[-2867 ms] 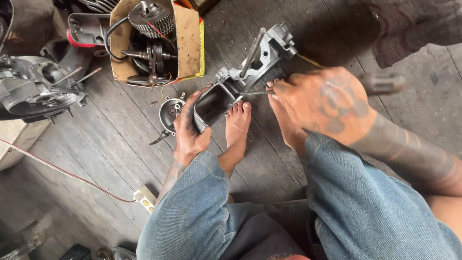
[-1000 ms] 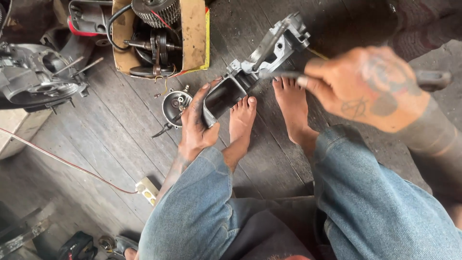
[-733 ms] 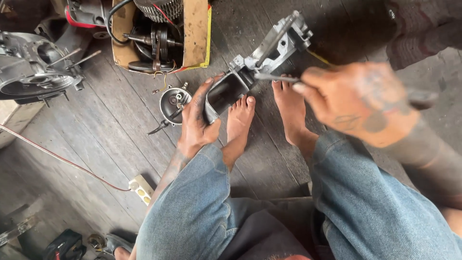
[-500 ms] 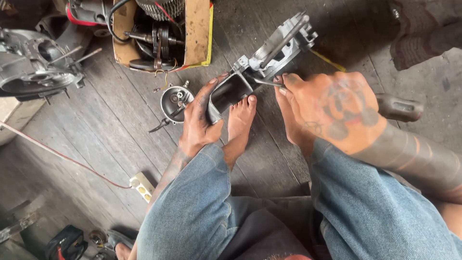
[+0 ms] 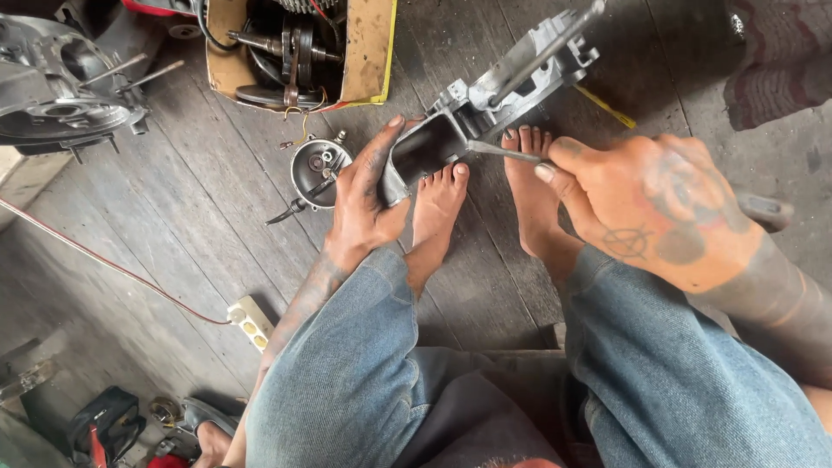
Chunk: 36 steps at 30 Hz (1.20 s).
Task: Cleaning dirt and old gasket residue from a motorcycle engine casing using a screwdriver as a scraping tool.
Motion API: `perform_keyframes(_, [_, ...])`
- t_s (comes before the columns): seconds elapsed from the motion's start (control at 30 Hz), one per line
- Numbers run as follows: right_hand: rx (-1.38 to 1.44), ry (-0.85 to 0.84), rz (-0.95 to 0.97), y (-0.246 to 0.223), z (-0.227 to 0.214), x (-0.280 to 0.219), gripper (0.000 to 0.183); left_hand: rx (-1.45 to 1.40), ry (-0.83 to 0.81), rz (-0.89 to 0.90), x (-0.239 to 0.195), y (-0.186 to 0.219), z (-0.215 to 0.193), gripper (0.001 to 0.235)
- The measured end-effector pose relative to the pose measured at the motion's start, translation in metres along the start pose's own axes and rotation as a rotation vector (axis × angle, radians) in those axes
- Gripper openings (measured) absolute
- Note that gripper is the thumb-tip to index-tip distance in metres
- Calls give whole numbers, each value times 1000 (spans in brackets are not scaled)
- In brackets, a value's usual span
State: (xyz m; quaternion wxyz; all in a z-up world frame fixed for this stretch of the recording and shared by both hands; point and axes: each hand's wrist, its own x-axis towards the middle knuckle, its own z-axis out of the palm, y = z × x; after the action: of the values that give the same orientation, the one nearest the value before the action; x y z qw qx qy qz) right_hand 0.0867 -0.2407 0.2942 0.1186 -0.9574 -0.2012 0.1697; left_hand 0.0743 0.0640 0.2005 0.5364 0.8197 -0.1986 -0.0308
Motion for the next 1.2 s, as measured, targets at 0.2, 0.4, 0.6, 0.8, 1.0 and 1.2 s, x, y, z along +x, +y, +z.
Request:
perform_keyframes(0.2, [89, 132, -110, -20, 24, 14, 22, 27, 26, -57, 4, -1, 2, 69])
perform_keyframes(0.4, [4, 272, -105, -38, 19, 12, 26, 36, 4, -38, 17, 7, 4, 74])
perform_keyframes(0.6, [-11, 295, -88, -28, 3, -7, 21, 11, -11, -8, 38, 31, 10, 79])
perform_keyframes(0.8, [-5, 340, -83, -31, -12, 4, 18, 3, -90, -50, 52, 43, 16, 85])
perform_keyframes(1.0, [15, 383, -48, -31, -23, 7, 16, 87, -85, -72, 57, 50, 24, 91])
perform_keyframes(1.2, [80, 389, -10, -23, 0, 29, 26, 124, -25, -110, 52, 48, 22, 90])
